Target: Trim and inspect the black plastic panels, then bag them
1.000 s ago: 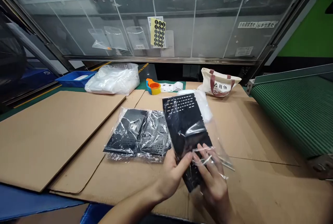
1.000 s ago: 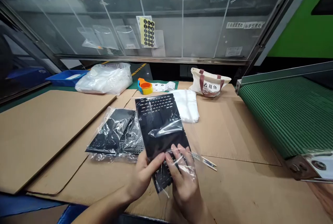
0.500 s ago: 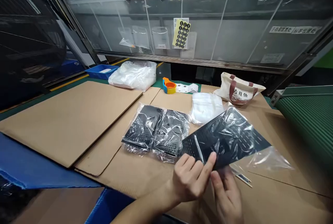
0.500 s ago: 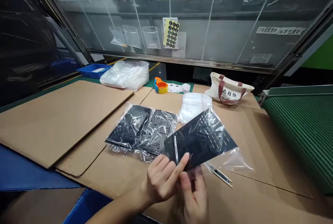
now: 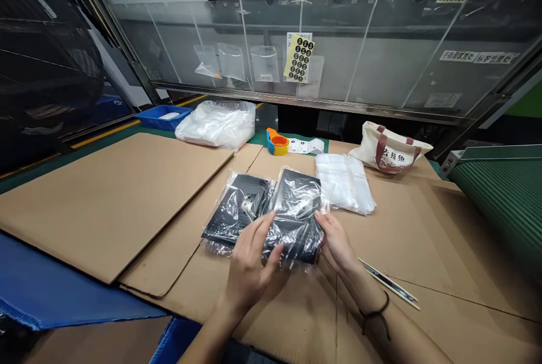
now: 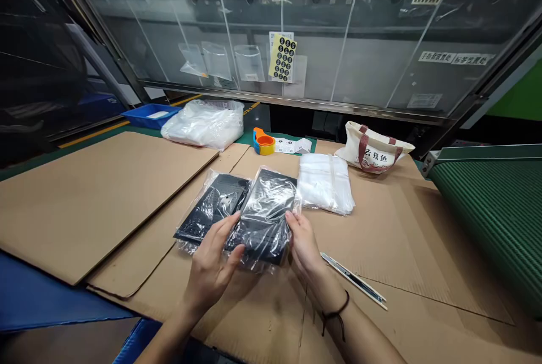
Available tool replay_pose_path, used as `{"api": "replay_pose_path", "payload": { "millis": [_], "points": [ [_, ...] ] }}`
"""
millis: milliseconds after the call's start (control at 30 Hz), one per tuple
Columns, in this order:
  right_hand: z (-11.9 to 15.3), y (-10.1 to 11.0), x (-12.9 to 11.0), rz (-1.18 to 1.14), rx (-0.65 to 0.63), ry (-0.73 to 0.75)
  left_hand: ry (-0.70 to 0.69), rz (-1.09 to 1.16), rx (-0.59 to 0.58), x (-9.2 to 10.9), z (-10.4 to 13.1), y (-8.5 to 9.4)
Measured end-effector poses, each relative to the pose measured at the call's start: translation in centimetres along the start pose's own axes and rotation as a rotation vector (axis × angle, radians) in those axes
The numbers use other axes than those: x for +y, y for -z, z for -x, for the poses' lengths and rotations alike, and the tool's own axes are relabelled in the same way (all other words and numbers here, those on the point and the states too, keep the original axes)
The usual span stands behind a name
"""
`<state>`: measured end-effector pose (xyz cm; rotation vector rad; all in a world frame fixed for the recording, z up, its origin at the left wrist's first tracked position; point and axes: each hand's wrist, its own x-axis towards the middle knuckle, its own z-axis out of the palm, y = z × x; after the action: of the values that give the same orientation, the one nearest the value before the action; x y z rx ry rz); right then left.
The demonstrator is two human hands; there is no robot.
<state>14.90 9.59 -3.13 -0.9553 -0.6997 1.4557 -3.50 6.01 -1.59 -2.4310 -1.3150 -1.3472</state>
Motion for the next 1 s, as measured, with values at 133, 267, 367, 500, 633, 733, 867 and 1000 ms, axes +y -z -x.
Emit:
{"api": "replay_pose_path", "payload": {
  "millis": [133, 267, 367, 500, 633, 733, 867, 1000],
  "points": [
    [-2.0, -1.3, 2.1, 0.033, -0.058, -0.029, 0.058, -0.142, -0.004, -1.7, 1.3, -0.4],
    [-1.4, -1.1, 2.8, 0.068, -0.089, -0.007, -0.014, -0.178, -0.243, -2.7, 2.1, -1.2],
    [-0.6, 0.0, 2.4, 0.166, -0.132, 0.066, -0.088, -0.196, -0.386, -3.6, 2.6, -2.2],
    [-0.3, 2.0, 2.4, 0.329, -0.115, 0.073, -0.048, -0.182, -0.398, -4.5, 3.2, -3.2],
    [-0.1, 3.2, 3.7, 0.395, -0.05, 0.093, -0.033, -0.117, -0.456, -4.6, 3.1, -3.5],
    [0.4, 3.5, 4.6, 0.369, -0.033, 0.084, -0.011, -0.053, -0.494, -4.3, 2.6, -3.3],
    [0.9, 3.5, 4.8, 0.319, -0.042, 0.079, 0.006, 0.033, -0.529, -4.0, 2.0, -3.2],
    [1.2, 3.5, 4.6, 0.318, -0.069, 0.065, -0.007, 0.03, -0.548, -3.9, 1.7, -3.4]
  ]
}}
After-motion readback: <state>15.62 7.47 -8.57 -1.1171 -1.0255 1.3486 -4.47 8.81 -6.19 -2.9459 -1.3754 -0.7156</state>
